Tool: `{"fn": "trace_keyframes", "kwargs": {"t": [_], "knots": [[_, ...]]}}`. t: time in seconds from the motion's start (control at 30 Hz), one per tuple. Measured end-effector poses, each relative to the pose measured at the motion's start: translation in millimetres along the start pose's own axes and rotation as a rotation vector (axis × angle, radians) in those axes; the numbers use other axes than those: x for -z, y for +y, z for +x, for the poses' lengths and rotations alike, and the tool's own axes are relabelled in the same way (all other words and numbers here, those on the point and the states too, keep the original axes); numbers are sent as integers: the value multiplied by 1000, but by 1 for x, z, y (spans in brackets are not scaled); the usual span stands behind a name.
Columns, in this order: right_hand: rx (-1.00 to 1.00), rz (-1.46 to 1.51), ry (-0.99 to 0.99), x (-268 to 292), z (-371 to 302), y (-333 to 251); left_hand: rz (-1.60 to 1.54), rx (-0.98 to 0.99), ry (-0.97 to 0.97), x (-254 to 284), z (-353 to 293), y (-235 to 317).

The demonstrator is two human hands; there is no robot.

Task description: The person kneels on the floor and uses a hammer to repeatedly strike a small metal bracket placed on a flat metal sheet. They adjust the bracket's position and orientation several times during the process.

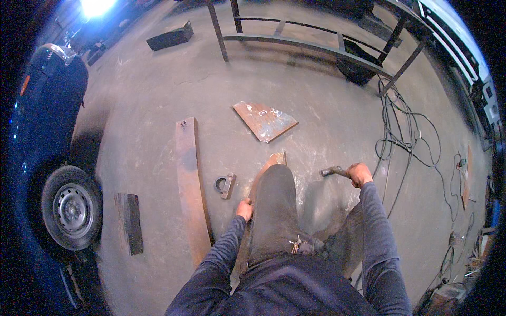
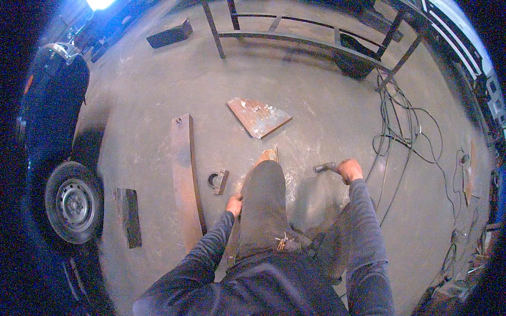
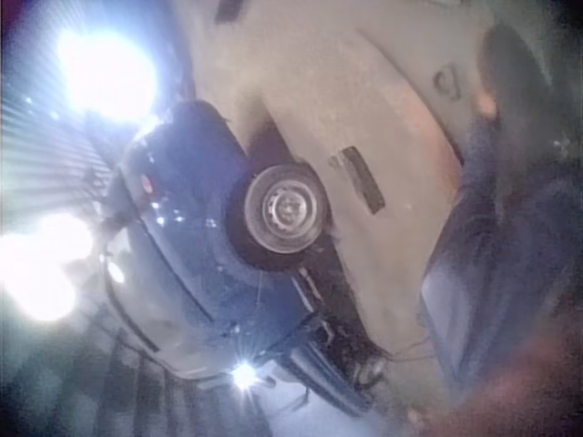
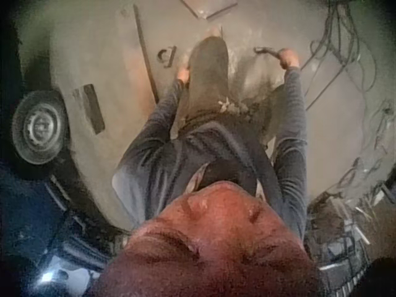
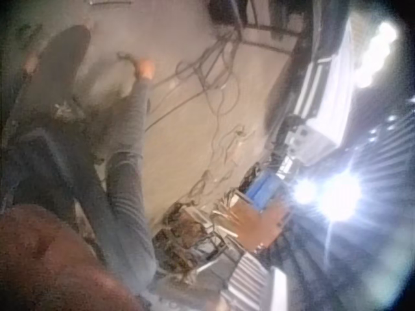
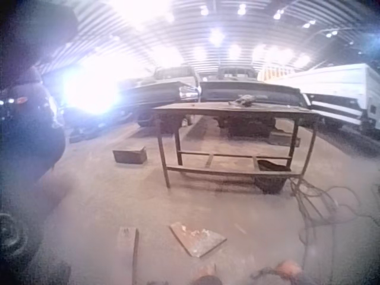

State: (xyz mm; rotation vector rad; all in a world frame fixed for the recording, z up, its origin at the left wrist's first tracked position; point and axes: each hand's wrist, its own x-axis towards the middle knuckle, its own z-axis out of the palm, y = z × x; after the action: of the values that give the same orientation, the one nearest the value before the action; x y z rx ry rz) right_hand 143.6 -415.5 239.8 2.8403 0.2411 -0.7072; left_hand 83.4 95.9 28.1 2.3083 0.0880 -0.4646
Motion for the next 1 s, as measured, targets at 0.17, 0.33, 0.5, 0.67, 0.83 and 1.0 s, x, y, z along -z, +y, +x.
{"fn": "trace_keyframes", "kwargs": {"t": [0.17, 0.33, 0.5, 0.67, 0.83, 1.0], "knots": [[1, 97, 43, -6, 14, 0, -94, 109, 63, 20, 21, 19], [-417, 646, 11, -23, 15, 29, -88, -86, 229, 44, 96, 124], [-622, 946, -34, 60, 4, -24, 85, -361, 307, 52, 198, 175], [-595, 888, 32, 49, 4, -17, 459, -168, 55, 10, 275, 200], [-650, 859, 26, 54, -1, -20, 460, -118, -2, -13, 297, 210], [-690, 910, -53, 90, 10, -31, 318, -280, -44, -33, 304, 266]]}}
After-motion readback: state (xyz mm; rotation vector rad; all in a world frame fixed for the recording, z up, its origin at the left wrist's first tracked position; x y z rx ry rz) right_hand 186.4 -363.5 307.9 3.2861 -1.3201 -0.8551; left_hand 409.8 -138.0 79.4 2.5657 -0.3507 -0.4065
